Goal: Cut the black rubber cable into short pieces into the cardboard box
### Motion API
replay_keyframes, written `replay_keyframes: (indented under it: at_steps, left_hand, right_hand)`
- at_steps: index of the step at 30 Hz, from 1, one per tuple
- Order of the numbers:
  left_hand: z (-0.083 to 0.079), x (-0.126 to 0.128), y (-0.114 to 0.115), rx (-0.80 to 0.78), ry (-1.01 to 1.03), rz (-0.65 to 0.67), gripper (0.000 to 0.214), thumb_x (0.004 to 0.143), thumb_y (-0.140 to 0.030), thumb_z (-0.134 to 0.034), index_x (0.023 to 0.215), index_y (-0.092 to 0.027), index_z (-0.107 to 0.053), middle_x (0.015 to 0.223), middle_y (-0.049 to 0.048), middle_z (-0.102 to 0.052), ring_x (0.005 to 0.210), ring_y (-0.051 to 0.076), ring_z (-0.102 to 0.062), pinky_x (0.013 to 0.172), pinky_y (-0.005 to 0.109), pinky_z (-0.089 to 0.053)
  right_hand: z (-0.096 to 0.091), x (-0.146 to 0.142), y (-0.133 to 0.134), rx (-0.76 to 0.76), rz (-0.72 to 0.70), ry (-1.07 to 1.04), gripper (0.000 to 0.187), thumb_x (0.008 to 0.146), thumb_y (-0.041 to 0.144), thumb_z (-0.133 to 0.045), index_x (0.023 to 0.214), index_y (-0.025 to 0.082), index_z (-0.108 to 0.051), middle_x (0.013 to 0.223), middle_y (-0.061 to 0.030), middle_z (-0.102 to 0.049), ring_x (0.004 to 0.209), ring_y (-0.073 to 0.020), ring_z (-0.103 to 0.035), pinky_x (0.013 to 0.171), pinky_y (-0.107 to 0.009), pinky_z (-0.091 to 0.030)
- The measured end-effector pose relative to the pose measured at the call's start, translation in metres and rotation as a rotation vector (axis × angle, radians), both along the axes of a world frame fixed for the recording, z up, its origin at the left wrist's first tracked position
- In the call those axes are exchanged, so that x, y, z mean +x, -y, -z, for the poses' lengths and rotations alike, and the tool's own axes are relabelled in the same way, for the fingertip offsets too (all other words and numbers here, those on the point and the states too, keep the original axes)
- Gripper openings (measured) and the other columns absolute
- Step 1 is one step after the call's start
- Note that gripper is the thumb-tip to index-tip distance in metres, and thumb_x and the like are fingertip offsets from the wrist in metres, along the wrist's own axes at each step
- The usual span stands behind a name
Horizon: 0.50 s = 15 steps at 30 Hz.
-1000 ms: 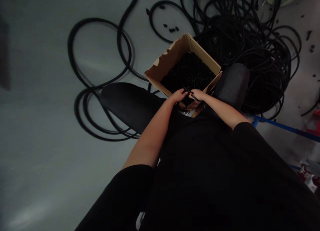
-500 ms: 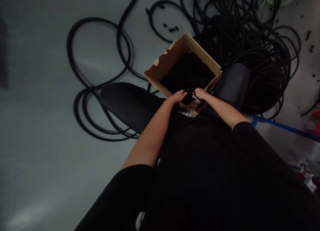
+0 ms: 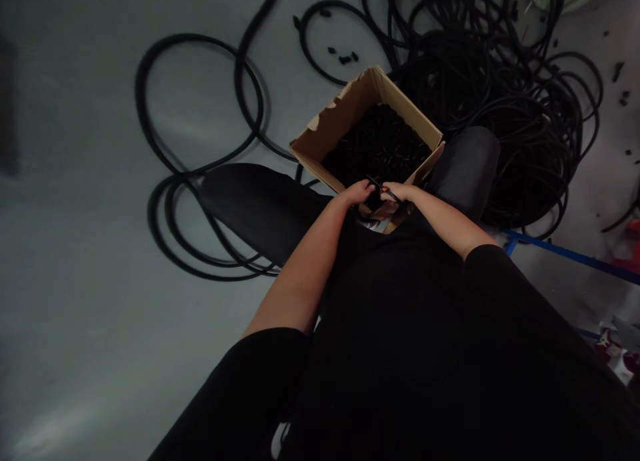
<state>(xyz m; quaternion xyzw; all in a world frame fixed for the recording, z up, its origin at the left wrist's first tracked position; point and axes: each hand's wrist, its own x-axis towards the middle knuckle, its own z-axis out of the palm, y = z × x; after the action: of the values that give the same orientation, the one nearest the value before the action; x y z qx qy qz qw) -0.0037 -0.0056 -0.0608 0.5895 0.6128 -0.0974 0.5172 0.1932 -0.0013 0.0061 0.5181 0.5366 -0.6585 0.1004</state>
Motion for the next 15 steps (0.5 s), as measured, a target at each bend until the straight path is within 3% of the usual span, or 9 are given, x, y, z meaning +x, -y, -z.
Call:
replay_keyframes:
  at_steps: [8, 15]
  left_hand:
    - [0.0021, -0.0026, 0.0015, 0.060, 0.103, 0.018, 0.024, 0.119, -0.026, -0.069, 0.125, -0.016, -0.091, 0.122, 0.0170, -0.093, 0.132, 0.037, -0.086, 0.122, 0.040, -0.066]
    - [0.0033, -0.0021, 0.0015, 0.058, 0.070, -0.009, 0.032, 0.123, -0.026, -0.063, 0.135, -0.010, -0.088, 0.140, 0.0258, -0.092, 0.136, 0.039, -0.085, 0.124, 0.043, -0.064]
  right_hand:
    - [0.0034, -0.0004, 0.0031, 0.046, -0.044, 0.154, 0.028, 0.101, -0.001, -0.077, 0.094, 0.022, -0.064, 0.071, 0.0062, -0.066, 0.072, -0.0150, -0.066, 0.075, -0.017, -0.056]
    - [0.0012, 0.0016, 0.0014, 0.041, -0.039, 0.180, 0.024, 0.110, 0.010, -0.071, 0.089, 0.022, -0.066, 0.064, 0.0042, -0.066, 0.063, -0.0157, -0.069, 0.066, -0.020, -0.053]
